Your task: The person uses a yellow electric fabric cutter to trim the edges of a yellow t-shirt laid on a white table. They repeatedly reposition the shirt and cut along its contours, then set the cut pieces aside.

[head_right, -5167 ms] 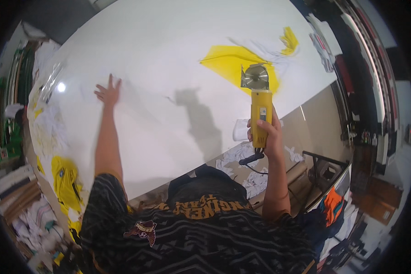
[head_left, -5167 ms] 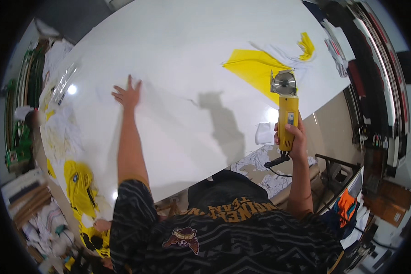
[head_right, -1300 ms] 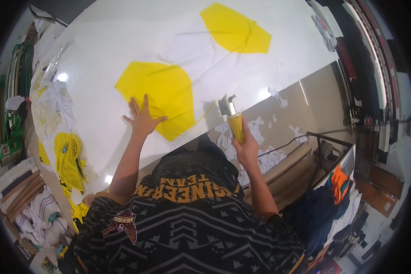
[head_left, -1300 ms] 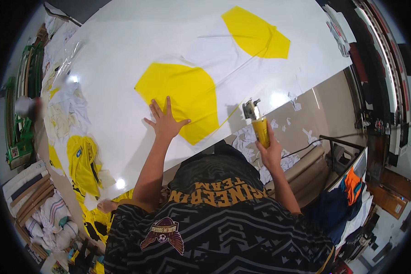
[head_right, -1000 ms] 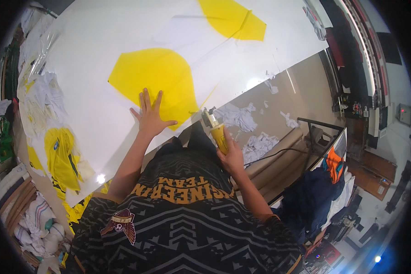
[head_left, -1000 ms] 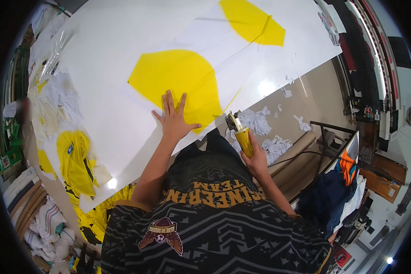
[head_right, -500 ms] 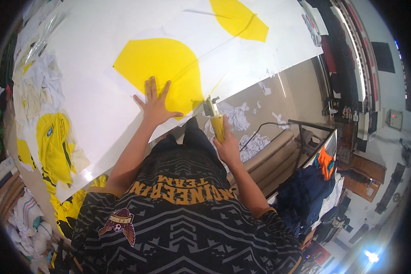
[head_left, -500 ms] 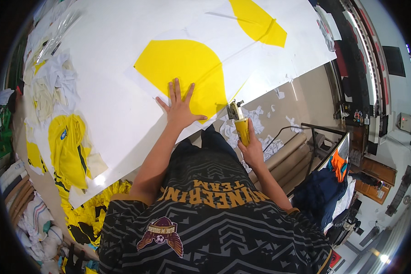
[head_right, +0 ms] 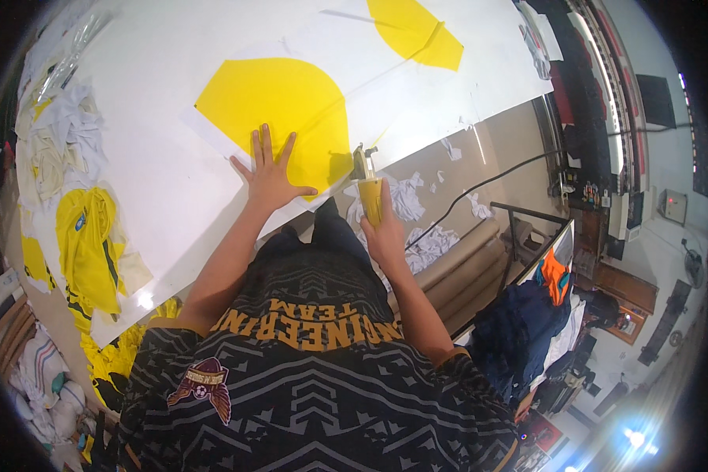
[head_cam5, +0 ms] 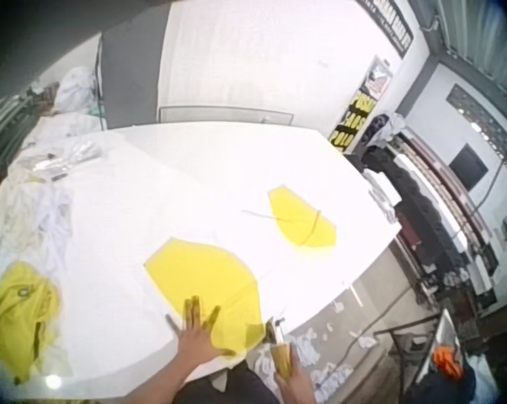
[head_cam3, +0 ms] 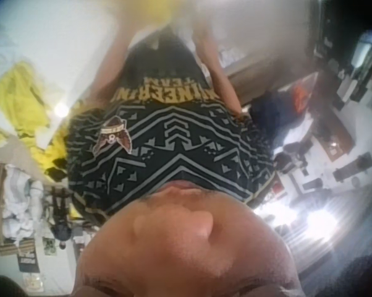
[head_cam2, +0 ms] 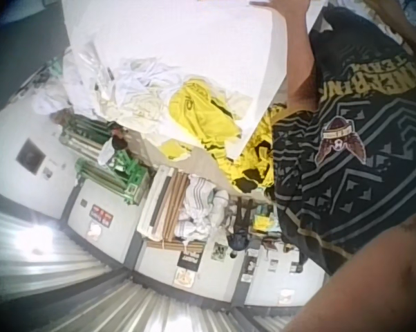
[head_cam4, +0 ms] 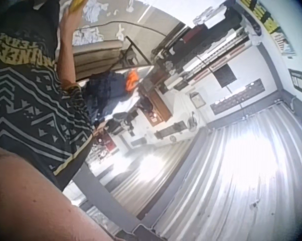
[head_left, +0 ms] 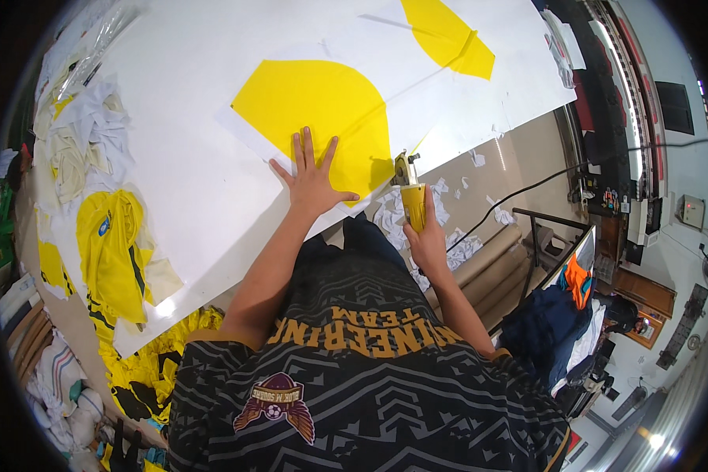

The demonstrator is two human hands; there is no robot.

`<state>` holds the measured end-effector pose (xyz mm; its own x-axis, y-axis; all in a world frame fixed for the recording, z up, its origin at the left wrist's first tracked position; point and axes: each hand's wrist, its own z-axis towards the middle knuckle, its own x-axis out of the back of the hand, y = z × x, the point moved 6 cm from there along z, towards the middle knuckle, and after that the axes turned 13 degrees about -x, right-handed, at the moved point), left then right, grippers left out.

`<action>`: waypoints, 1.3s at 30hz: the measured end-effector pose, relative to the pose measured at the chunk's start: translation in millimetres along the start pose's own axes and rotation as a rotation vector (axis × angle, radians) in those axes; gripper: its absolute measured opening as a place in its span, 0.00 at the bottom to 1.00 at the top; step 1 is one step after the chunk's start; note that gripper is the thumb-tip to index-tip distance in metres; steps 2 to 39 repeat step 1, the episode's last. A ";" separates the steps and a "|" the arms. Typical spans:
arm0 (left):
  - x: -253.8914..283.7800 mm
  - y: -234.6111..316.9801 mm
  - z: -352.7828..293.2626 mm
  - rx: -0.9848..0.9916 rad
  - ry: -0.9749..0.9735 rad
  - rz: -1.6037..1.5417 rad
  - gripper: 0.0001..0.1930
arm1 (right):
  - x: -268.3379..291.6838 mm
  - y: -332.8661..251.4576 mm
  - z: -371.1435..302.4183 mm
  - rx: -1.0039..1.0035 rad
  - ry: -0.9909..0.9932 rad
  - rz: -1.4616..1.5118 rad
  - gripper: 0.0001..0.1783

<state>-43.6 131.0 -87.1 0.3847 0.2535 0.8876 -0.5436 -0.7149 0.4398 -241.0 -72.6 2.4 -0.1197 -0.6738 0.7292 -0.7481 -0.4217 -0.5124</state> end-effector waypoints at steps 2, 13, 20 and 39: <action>0.2 0.7 0.7 0.003 -0.014 0.001 0.77 | -0.9 0.1 3.4 0.014 0.012 0.004 0.56; 0.2 0.7 0.7 0.003 -0.014 0.001 0.77 | -0.9 0.1 3.4 0.014 0.012 0.004 0.56; 0.2 0.7 0.7 0.003 -0.014 0.001 0.77 | -0.9 0.1 3.4 0.014 0.012 0.004 0.56; 0.2 0.7 0.7 0.003 -0.014 0.001 0.77 | -0.9 0.1 3.4 0.014 0.012 0.004 0.56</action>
